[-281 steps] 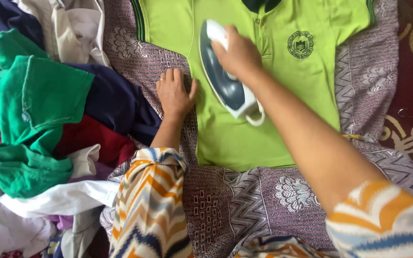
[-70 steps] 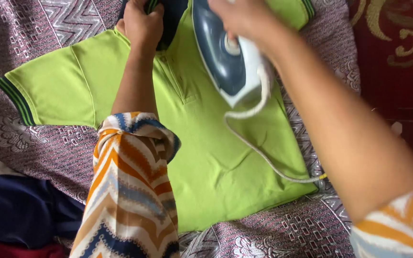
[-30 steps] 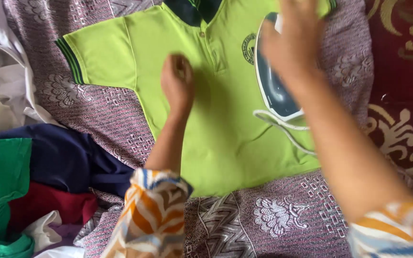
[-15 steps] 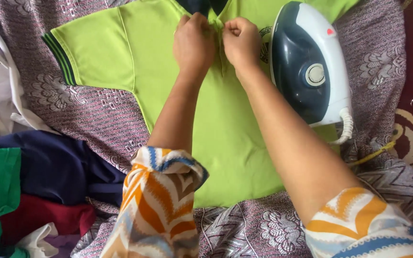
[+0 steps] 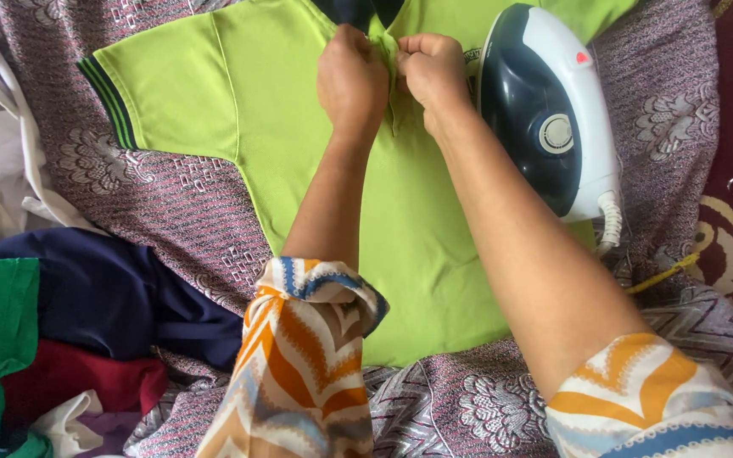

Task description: Ironing a green polo shirt and then folding it

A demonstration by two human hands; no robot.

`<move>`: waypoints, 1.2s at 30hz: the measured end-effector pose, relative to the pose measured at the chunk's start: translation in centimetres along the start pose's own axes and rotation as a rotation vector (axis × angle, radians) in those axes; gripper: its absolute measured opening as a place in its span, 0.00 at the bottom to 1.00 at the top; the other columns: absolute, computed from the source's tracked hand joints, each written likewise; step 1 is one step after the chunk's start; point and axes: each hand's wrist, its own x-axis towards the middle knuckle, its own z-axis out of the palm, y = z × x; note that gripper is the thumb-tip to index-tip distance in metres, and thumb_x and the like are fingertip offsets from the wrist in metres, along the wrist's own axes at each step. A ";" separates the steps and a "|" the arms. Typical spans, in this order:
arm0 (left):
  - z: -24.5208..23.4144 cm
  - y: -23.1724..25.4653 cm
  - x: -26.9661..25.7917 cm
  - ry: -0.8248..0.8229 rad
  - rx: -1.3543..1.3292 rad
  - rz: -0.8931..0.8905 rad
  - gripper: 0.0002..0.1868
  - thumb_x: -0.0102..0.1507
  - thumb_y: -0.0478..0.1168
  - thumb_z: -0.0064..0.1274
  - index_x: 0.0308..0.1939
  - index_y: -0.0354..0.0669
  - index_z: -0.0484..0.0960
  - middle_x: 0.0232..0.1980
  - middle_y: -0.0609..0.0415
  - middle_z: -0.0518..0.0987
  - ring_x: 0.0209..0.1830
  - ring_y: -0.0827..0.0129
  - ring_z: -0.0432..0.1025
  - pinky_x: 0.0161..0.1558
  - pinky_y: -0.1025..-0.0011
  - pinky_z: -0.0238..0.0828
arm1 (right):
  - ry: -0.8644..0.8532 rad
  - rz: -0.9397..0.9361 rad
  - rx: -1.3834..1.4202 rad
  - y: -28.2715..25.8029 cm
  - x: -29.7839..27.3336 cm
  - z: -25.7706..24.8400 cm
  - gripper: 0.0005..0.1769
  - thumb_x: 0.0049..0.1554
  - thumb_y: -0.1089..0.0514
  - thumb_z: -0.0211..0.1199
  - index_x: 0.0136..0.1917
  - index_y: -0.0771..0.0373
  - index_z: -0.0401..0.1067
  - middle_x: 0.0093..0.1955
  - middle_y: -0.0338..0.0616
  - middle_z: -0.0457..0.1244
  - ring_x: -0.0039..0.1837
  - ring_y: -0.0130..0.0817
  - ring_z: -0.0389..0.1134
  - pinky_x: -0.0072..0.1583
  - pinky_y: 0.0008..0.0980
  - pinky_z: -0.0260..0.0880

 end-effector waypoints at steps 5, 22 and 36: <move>0.7 -0.5 0.6 0.043 0.136 0.128 0.02 0.58 0.35 0.55 0.31 0.42 0.78 0.36 0.50 0.82 0.34 0.50 0.77 0.33 0.55 0.70 | -0.005 0.060 -0.022 -0.2 0.5 0.1 0.10 0.59 0.65 0.56 0.49 0.65 0.78 0.42 0.41 0.71 0.42 0.25 0.71 0.45 0.27 0.74; -0.1 -2.3 1.8 -0.161 -0.425 -0.114 0.07 0.55 0.34 0.58 0.33 0.35 0.88 0.26 0.50 0.86 0.23 0.74 0.79 0.30 0.71 0.78 | -0.098 0.047 0.104 -0.2 0.1 -1.2 0.07 0.57 0.64 0.65 0.50 0.62 0.80 0.45 0.39 0.73 0.45 0.25 0.74 0.49 0.25 0.76; 0.8 -1.3 0.4 0.030 -0.217 -0.026 0.07 0.56 0.36 0.59 0.37 0.41 0.80 0.30 0.51 0.86 0.29 0.63 0.82 0.34 0.64 0.76 | -0.114 -0.103 0.069 1.3 1.5 -0.7 0.04 0.59 0.63 0.65 0.46 0.65 0.79 0.41 0.40 0.72 0.41 0.24 0.73 0.44 0.24 0.75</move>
